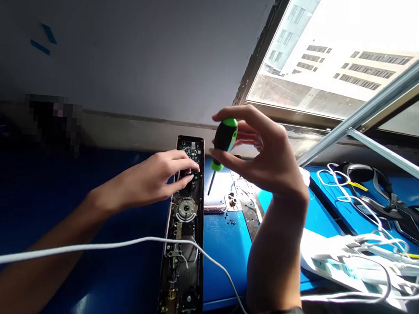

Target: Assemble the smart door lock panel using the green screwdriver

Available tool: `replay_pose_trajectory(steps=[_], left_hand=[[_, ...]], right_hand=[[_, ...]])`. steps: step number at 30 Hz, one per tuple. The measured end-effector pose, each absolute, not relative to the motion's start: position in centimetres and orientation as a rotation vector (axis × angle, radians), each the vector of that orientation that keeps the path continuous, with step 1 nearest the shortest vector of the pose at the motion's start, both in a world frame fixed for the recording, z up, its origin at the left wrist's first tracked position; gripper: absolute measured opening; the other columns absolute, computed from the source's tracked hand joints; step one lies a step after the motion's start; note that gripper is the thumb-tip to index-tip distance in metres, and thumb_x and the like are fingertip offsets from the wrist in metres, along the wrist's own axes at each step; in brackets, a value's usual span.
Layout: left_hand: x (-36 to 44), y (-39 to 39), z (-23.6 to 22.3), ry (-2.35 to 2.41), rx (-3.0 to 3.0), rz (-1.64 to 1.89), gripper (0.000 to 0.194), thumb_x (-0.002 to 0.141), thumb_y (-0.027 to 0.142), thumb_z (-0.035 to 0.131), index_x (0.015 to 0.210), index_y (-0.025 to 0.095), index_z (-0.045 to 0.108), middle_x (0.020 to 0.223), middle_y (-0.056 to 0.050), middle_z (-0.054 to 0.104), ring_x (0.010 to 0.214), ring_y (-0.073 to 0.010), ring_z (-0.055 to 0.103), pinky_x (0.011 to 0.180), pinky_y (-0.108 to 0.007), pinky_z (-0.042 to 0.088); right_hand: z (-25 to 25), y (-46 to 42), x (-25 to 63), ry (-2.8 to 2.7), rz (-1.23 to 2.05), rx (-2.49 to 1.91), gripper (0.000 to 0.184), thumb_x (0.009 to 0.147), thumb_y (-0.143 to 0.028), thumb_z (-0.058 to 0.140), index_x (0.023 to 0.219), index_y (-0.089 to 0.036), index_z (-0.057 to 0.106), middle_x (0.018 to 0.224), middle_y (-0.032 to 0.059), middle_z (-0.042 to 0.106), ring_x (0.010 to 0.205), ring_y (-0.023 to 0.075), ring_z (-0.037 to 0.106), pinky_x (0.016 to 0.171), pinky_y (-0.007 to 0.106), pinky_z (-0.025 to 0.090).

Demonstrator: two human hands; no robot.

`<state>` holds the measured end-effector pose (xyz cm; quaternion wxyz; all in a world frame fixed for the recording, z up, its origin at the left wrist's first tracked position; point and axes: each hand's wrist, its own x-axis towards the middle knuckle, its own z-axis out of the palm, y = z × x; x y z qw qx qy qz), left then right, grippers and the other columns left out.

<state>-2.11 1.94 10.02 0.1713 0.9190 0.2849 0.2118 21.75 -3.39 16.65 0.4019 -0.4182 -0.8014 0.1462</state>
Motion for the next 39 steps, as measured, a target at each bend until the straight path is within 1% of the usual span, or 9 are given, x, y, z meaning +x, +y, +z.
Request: replay_pose_trajectory(steps=[2,4,7,9,12,14,23,32,39], left_hand=[[-1.6,1.6,9.5,0.752,2.641,0.604,0.030,0.103,0.035,0.055,0.124,0.021,0.072,0.123,-0.008,0.069,0.106,-0.0230,0.068,0.093,-0.036,0.057],[-0.9,1.3,8.8,0.670,2.694,0.619,0.027,0.104,0.030,0.055,0.122,0.021,0.074,0.122,-0.009,0.070,0.112,-0.0242,0.066,0.095,-0.038,0.058],[0.2,1.0,7.8,0.562,2.770,0.663,0.025,0.104,0.025,0.055,0.118,0.020,0.075,0.122,-0.011,0.071,0.127,-0.0277,0.059,0.105,-0.044,0.057],[0.7,0.9,7.1,0.526,2.809,0.666,0.026,0.103,0.024,0.055,0.119,0.019,0.075,0.125,-0.012,0.072,0.136,-0.0306,0.054,0.111,-0.049,0.054],[1.1,0.9,6.4,0.514,2.837,0.617,0.027,0.102,0.023,0.057,0.121,0.019,0.076,0.129,-0.012,0.072,0.144,-0.0337,0.047,0.116,-0.055,0.051],[1.1,1.0,6.2,0.524,2.827,0.589,0.027,0.102,0.024,0.058,0.121,0.020,0.076,0.130,-0.012,0.072,0.145,-0.0341,0.046,0.116,-0.056,0.050],[0.8,1.1,6.0,0.548,2.821,0.564,0.027,0.103,0.026,0.058,0.122,0.020,0.076,0.128,-0.012,0.073,0.145,-0.0337,0.047,0.116,-0.054,0.051],[0.3,1.4,6.8,0.600,2.770,0.604,0.030,0.102,0.032,0.058,0.123,0.021,0.077,0.129,-0.012,0.073,0.144,-0.0341,0.048,0.116,-0.056,0.051],[-0.1,1.5,7.0,0.592,2.762,0.625,0.029,0.103,0.031,0.058,0.124,0.022,0.076,0.130,-0.011,0.072,0.144,-0.0324,0.047,0.116,-0.053,0.050]], right_hand=[[16.4,-3.4,22.7,-2.088,0.397,-1.064,0.038,0.087,-0.024,0.076,0.123,-0.028,0.066,0.107,0.0029,0.074,0.095,0.0216,0.072,0.089,0.039,0.065],[16.1,-3.2,23.5,-2.179,0.462,-1.128,0.035,0.084,-0.022,0.077,0.118,-0.025,0.066,0.099,0.0013,0.073,0.086,0.0185,0.071,0.078,0.034,0.063],[15.5,-2.4,24.2,-2.278,0.539,-1.337,0.029,0.082,-0.022,0.078,0.108,-0.024,0.066,0.081,-0.0019,0.068,0.069,0.0139,0.064,0.060,0.028,0.054],[14.9,-1.5,24.5,-2.269,0.512,-1.463,0.028,0.080,-0.022,0.080,0.104,-0.023,0.065,0.072,-0.0039,0.062,0.063,0.0126,0.058,0.055,0.027,0.046],[14.1,-0.4,24.7,-2.223,0.460,-1.497,0.027,0.080,-0.019,0.079,0.102,-0.022,0.064,0.073,-0.0035,0.061,0.064,0.0120,0.057,0.055,0.026,0.042],[13.8,0.1,24.8,-2.209,0.462,-1.489,0.027,0.080,-0.018,0.078,0.104,-0.022,0.064,0.073,-0.0034,0.060,0.065,0.0119,0.056,0.056,0.025,0.041],[13.4,0.9,24.7,-2.201,0.444,-1.433,0.030,0.079,-0.017,0.077,0.106,-0.021,0.065,0.070,-0.0050,0.055,0.063,0.0108,0.049,0.056,0.025,0.039],[12.4,2.2,24.7,-2.239,0.469,-1.450,0.034,0.079,-0.020,0.077,0.111,-0.022,0.065,0.072,-0.0044,0.060,0.065,0.0125,0.053,0.062,0.028,0.042],[12.7,1.7,24.5,-2.215,0.469,-1.428,0.034,0.081,-0.020,0.075,0.112,-0.023,0.062,0.071,-0.0051,0.057,0.064,0.0121,0.052,0.057,0.027,0.041]])
